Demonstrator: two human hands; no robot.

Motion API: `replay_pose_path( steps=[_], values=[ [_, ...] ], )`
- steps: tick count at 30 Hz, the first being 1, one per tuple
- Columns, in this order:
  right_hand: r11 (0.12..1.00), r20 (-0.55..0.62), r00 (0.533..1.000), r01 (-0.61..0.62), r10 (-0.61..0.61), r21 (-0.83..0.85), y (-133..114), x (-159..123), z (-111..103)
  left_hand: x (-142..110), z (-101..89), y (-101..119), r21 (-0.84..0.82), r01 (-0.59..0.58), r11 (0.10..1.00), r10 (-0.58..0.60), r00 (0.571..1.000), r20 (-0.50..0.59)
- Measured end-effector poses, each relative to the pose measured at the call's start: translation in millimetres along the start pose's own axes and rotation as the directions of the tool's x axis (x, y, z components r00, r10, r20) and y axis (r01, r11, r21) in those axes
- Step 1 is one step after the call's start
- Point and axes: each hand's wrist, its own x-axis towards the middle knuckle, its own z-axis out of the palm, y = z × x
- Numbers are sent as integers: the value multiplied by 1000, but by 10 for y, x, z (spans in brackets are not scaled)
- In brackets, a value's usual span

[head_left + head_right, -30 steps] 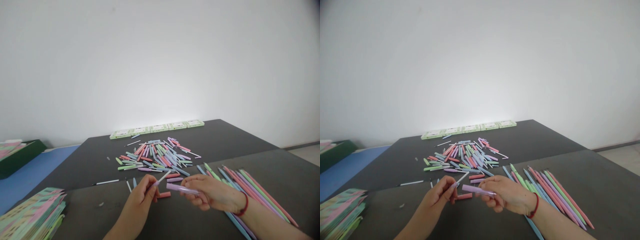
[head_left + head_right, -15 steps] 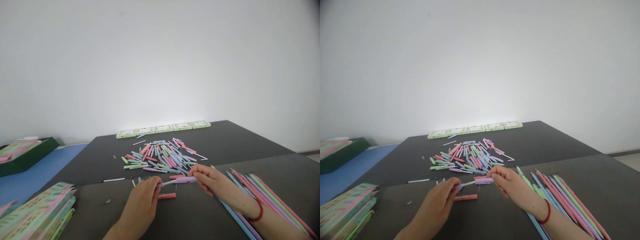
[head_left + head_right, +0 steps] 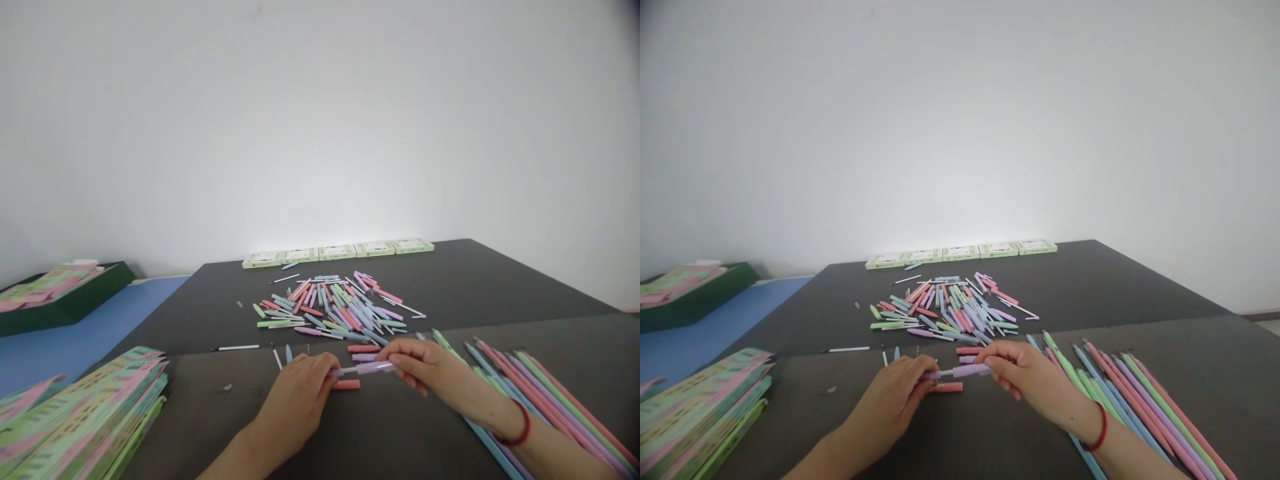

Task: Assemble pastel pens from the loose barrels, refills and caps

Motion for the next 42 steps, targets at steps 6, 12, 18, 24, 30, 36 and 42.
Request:
replay_pose_path(
  steps=[6, 12, 18, 24, 30, 36, 42],
  values=[
    [999, 29, 999, -23, 24, -27, 1, -5, 0, -7, 13, 3, 24, -5, 1000, 5, 1000, 4],
    [999, 27, 999, -25, 26, -42, -53, -38, 43, -11, 65, 4, 134, -93, 987, 88, 995, 46],
    [997, 47, 999, -30, 26, 76, -59, -64, 64, -26, -47, 127, 256, -128, 958, 113, 991, 72],
    [961, 35, 999, -42, 33, 274, 15, -71, -122, -87, -326, 298, 285, -108, 952, 112, 994, 1],
    [858, 47, 998, 13, -43, 514, 55, -134, -183, -198, -542, 409, 199, -100, 975, 128, 983, -132],
    [819, 73, 983, 99, -170, 565, 25, -215, -169, -244, -590, 512, 215, -209, 954, 236, 966, -109],
    [811, 110, 985, 45, -134, 583, -59, -278, -177, -233, -527, 544, 226, -269, 936, 292, 954, -71]
  ],
)
